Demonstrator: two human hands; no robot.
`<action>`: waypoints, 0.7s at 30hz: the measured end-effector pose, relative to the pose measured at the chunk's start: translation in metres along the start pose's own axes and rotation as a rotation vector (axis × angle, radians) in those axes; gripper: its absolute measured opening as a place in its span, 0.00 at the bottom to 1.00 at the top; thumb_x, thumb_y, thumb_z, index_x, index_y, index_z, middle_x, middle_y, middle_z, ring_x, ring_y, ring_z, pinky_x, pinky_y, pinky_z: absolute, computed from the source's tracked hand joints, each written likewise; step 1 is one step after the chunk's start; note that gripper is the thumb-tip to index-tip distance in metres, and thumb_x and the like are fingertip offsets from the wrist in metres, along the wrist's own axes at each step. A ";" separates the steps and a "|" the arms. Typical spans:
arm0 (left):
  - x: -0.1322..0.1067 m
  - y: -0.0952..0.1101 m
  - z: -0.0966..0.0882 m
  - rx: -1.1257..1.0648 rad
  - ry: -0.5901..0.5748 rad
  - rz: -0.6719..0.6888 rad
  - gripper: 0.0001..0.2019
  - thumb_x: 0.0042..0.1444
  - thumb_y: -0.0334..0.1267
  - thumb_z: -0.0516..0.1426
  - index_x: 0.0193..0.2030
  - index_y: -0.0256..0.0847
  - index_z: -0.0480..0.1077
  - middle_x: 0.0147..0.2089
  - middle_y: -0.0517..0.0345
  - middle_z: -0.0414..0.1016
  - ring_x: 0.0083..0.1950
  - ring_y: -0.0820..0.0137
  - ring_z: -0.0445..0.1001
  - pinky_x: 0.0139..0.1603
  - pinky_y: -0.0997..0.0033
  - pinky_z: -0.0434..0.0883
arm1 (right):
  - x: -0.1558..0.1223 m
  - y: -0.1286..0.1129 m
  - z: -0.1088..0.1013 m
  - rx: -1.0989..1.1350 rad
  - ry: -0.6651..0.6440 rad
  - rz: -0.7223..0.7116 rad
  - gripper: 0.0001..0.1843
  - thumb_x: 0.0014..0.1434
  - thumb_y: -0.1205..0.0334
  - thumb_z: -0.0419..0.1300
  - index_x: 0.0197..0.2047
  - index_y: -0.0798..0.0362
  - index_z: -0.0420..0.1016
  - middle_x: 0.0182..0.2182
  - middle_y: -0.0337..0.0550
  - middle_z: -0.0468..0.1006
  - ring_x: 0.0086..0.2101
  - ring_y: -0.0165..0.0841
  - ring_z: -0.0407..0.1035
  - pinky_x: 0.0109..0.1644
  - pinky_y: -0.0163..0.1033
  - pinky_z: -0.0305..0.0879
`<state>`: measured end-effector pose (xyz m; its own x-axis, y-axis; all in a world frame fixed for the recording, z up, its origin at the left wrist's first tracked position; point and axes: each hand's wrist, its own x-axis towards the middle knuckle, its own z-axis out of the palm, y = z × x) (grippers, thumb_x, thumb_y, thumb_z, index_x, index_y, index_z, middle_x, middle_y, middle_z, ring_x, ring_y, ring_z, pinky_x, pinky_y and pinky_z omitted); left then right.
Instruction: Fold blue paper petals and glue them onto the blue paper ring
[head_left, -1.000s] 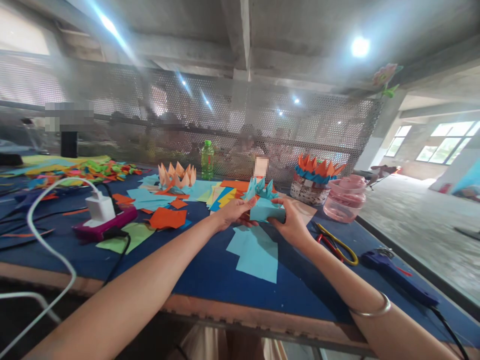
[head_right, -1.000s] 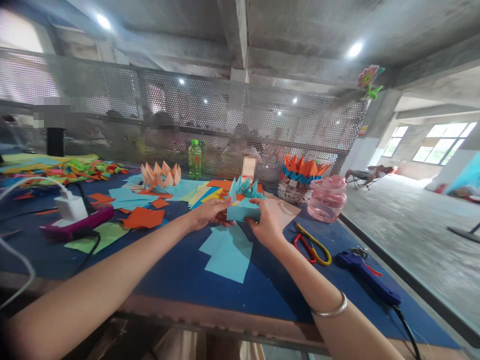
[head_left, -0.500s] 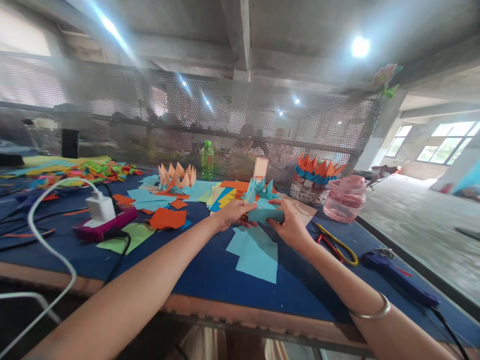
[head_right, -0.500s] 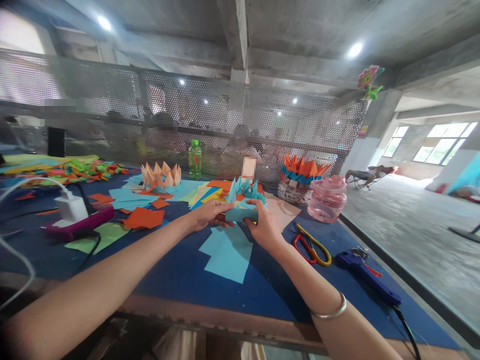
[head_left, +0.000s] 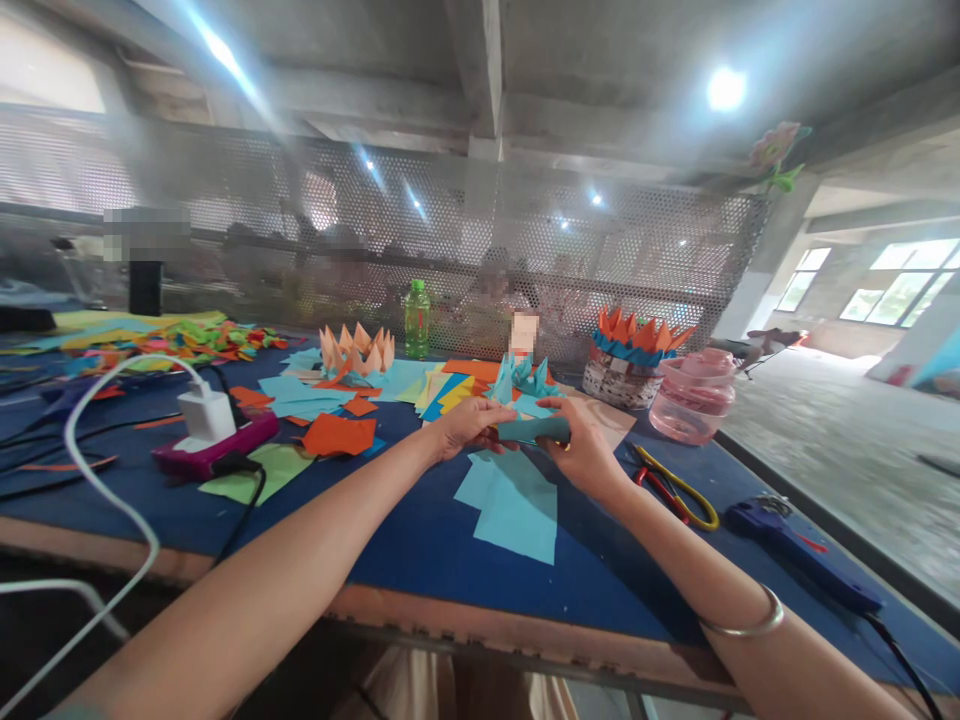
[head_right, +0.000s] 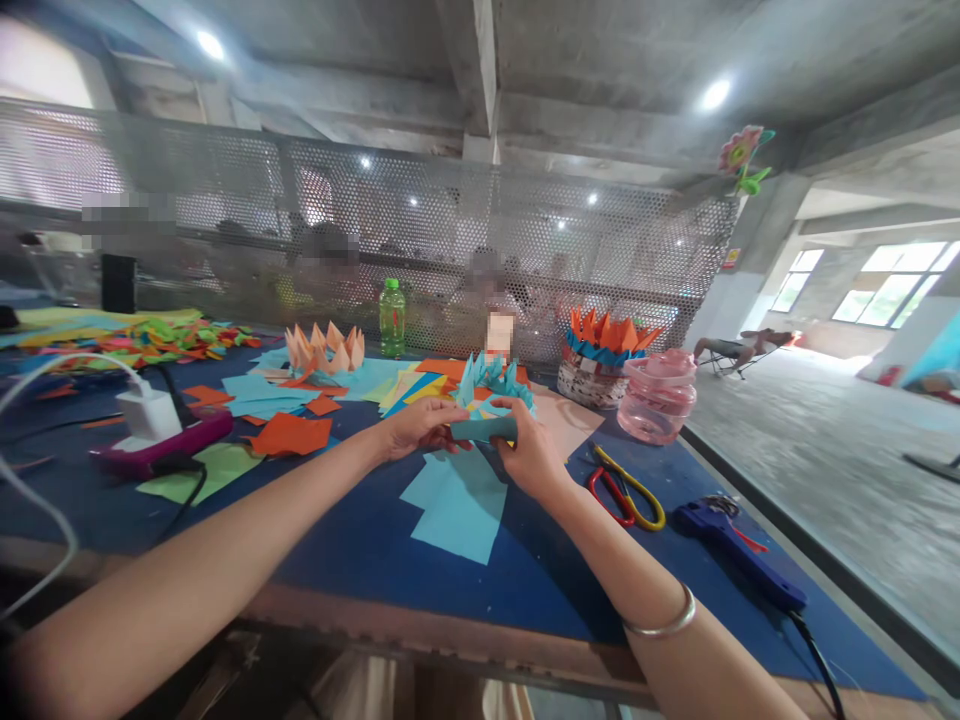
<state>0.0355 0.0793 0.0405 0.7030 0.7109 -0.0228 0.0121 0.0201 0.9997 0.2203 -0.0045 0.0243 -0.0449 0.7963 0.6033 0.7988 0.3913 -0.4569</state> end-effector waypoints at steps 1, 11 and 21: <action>0.000 0.000 -0.001 -0.003 -0.004 0.002 0.17 0.45 0.47 0.66 0.33 0.34 0.72 0.31 0.51 0.78 0.30 0.67 0.79 0.30 0.74 0.73 | 0.000 0.000 0.000 -0.001 -0.001 -0.006 0.24 0.50 0.69 0.57 0.52 0.50 0.64 0.38 0.45 0.77 0.36 0.39 0.71 0.40 0.43 0.65; 0.001 -0.003 -0.005 -0.029 -0.052 -0.010 0.20 0.42 0.49 0.67 0.36 0.34 0.73 0.35 0.49 0.78 0.33 0.63 0.80 0.32 0.71 0.75 | 0.000 0.003 0.003 0.015 0.010 -0.031 0.24 0.51 0.70 0.55 0.52 0.49 0.64 0.37 0.43 0.76 0.32 0.36 0.69 0.37 0.40 0.64; 0.001 -0.005 -0.003 -0.031 -0.049 0.025 0.20 0.42 0.49 0.68 0.33 0.33 0.73 0.31 0.52 0.77 0.31 0.65 0.79 0.29 0.74 0.74 | 0.000 0.004 0.004 0.044 -0.005 -0.039 0.24 0.52 0.70 0.56 0.53 0.49 0.64 0.35 0.42 0.77 0.32 0.35 0.69 0.36 0.39 0.64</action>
<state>0.0341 0.0815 0.0358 0.7370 0.6759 0.0033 -0.0272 0.0248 0.9993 0.2214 -0.0015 0.0197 -0.0790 0.7823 0.6178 0.7692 0.4421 -0.4614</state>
